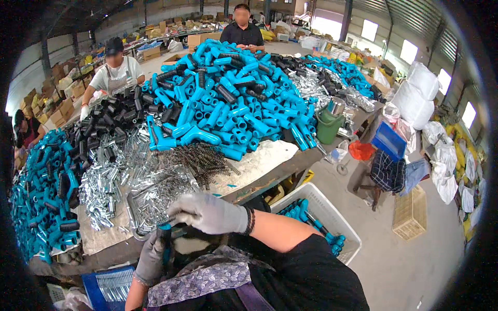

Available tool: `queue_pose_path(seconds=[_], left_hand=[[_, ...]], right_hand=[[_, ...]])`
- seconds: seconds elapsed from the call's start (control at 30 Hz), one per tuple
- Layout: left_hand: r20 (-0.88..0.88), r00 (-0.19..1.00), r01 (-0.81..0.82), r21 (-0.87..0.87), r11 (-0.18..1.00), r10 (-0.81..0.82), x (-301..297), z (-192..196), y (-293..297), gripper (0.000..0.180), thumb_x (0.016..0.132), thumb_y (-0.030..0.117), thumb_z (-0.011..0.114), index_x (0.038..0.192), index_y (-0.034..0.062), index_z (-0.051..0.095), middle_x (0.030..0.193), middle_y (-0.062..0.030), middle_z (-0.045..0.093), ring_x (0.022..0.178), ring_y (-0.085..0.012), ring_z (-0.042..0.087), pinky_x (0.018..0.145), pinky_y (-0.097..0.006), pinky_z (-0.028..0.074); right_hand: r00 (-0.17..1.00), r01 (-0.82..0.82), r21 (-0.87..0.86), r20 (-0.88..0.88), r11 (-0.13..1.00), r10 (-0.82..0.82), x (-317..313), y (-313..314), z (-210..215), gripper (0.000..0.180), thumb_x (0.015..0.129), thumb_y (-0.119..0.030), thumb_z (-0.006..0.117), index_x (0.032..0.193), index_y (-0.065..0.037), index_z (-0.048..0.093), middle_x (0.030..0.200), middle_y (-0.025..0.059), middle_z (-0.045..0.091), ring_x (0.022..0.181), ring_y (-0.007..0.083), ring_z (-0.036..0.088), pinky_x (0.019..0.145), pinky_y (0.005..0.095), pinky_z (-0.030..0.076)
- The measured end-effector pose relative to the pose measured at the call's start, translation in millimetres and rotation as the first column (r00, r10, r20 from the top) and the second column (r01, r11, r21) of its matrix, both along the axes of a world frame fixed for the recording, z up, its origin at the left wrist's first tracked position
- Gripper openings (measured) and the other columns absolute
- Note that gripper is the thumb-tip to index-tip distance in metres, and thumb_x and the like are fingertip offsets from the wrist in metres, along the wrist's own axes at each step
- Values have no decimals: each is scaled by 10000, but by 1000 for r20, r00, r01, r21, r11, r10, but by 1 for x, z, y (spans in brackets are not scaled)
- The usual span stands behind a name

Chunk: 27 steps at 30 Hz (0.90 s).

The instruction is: The person assembles tools by fitting metal cylinders, rods, springs, and pins together, inserting the mechanisms into plastic handles, and placing the finished tools into a plastic bin.

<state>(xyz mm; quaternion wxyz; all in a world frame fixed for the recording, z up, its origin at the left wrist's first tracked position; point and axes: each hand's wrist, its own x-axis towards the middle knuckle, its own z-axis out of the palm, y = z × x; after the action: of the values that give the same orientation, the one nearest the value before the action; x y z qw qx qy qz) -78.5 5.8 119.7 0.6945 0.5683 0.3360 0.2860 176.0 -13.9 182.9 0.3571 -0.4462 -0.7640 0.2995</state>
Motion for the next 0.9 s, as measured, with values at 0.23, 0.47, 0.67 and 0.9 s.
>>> queue_pose_path(seconds=[0.23, 0.47, 0.67, 0.9], left_hand=[[-206, 947, 289, 206, 935, -248, -17, -13, -14, 557, 919, 465, 695, 1239, 21, 593, 985, -23, 641, 879, -111, 571, 789, -279, 479], [-443, 892, 410, 708, 575, -89, 10, -46, -11, 431, 851, 157, 730, 1222, -15, 594, 911, -203, 672, 796, -368, 672, 712, -363, 522], [-201, 928, 351, 187, 917, -314, 12, -69, -32, 378, 940, 180, 671, 1253, -4, 566, 980, -23, 607, 855, -108, 582, 771, -287, 503], [-350, 928, 165, 79, 983, -127, 1, -91, -23, 341, 885, -4, 651, 1218, -20, 576, 1064, -32, 633, 887, -130, 609, 832, -265, 504]], right_hand=[[983, -175, 214, 93, 961, 159, 3, -43, -34, 194, 969, -195, 582, 1053, -32, 644, 909, 151, 642, 870, 366, 630, 774, 448, 491], [958, 282, 216, -122, 935, -261, -8, -77, -94, 233, 930, -264, 636, 996, -41, 645, 873, 178, 647, 856, 381, 643, 732, 453, 502], [941, 283, -95, -167, 954, -295, -16, -105, -112, 222, 884, -253, 668, 973, -54, 625, 889, 170, 664, 883, 375, 658, 758, 466, 514], [873, 415, 216, -369, 884, -320, -27, -110, -139, 238, 876, -266, 699, 944, -50, 625, 805, 145, 646, 804, 350, 658, 700, 435, 517]])
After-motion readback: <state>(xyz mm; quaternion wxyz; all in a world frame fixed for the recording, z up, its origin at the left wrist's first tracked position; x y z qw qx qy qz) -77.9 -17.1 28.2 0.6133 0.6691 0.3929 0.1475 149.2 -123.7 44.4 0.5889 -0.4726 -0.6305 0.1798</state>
